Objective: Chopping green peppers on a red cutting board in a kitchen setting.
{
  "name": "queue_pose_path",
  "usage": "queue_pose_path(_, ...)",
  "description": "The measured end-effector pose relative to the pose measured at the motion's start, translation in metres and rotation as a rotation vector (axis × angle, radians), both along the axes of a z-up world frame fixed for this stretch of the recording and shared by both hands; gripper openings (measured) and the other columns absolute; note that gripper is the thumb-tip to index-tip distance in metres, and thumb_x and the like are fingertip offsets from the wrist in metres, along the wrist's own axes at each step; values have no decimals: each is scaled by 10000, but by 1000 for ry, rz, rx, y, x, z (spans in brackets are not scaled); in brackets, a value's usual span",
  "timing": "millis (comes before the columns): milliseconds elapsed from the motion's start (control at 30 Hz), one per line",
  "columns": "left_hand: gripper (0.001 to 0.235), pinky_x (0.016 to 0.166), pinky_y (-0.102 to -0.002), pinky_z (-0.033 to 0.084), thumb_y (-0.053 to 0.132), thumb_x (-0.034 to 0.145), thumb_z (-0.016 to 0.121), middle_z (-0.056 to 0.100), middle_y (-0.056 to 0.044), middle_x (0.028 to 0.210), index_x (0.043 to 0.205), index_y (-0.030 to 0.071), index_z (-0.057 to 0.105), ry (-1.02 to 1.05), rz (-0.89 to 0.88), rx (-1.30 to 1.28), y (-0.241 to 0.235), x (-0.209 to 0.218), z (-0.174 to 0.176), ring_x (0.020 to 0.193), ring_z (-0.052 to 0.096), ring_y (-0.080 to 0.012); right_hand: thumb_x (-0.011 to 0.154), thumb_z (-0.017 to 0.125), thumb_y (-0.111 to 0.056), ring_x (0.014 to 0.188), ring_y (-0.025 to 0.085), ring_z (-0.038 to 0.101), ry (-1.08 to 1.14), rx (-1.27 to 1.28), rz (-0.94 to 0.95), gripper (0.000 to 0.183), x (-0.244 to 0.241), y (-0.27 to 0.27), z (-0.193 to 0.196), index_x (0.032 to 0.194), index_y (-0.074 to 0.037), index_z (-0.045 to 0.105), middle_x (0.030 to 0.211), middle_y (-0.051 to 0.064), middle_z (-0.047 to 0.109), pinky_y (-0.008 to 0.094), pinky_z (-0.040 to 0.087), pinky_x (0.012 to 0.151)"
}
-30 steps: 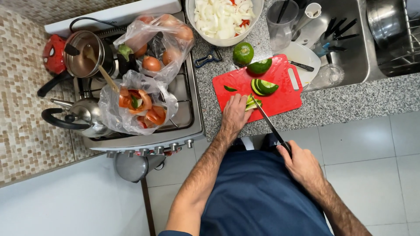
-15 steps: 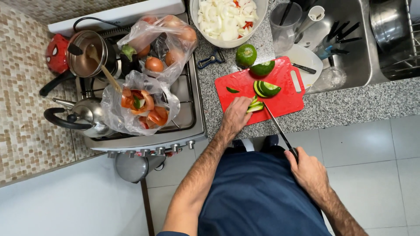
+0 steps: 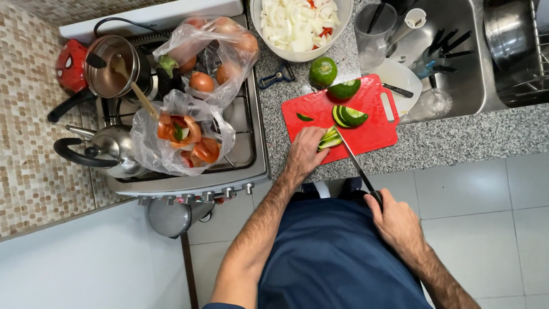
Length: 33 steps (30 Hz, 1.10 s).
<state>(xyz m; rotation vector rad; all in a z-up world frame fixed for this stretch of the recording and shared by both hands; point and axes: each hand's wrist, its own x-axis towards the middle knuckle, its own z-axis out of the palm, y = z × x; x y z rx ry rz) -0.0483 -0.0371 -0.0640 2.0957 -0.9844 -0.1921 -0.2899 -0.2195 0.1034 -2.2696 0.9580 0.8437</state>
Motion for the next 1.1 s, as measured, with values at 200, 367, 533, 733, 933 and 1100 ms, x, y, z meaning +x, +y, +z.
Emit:
queue_pose_path(200,381,1082,-469,562,185,948,847,677,-102,1153,1279,83,689,-30,41,-7,0,-3,-3,1194,683,-326,1116,429,-723,1109,540,806,-12,18,22,600,14,11,-5,1275,-197,669,1015,335,821,624,633,952)
queue_pose_path(367,340,1074,-455,573,172,961,836,678,-106,1153,1250,70,688,-35,52,-5,0,-5,0,1211,679,-324,1111,422,-729,1127,547,804,22,28,29,625,16,14,-2,1245,-168,663,1057,341,824,636,633,966)
queue_pose_path(533,295,1058,-452,584,161,985,814,681,-109,1134,1234,65,688,-24,55,-10,-2,-6,-2,1203,680,-325,1112,404,-735,1153,543,799,48,27,44,637,21,17,-7,1258,-170,659,1094,342,825,639,628,982)
queue_pose_path(733,280,1036,-437,593,134,981,808,682,-115,1129,1224,53,696,-12,59,-24,-2,-7,7,1185,672,-321,1126,355,-677,1142,536,808,71,11,92,602,25,21,-48,1253,-139,593,1127,323,826,647,640,969)
queue_pose_path(933,299,1015,-421,600,175,971,820,686,-93,1121,1227,75,703,-157,83,81,-6,-4,-2,1134,679,-282,1153,330,-650,1167,559,795,71,1,119,591,27,16,-45,1326,-129,550,1150,343,820,676,622,1009)
queue_pose_path(1100,255,983,-405,608,201,1004,768,658,-77,1135,1221,89,691,-209,135,143,2,14,-23,1112,670,-269,1140,336,-645,1148,546,806,86,-10,167,574,17,11,-53,1371,-159,534,1111,316,825,662,636,975)
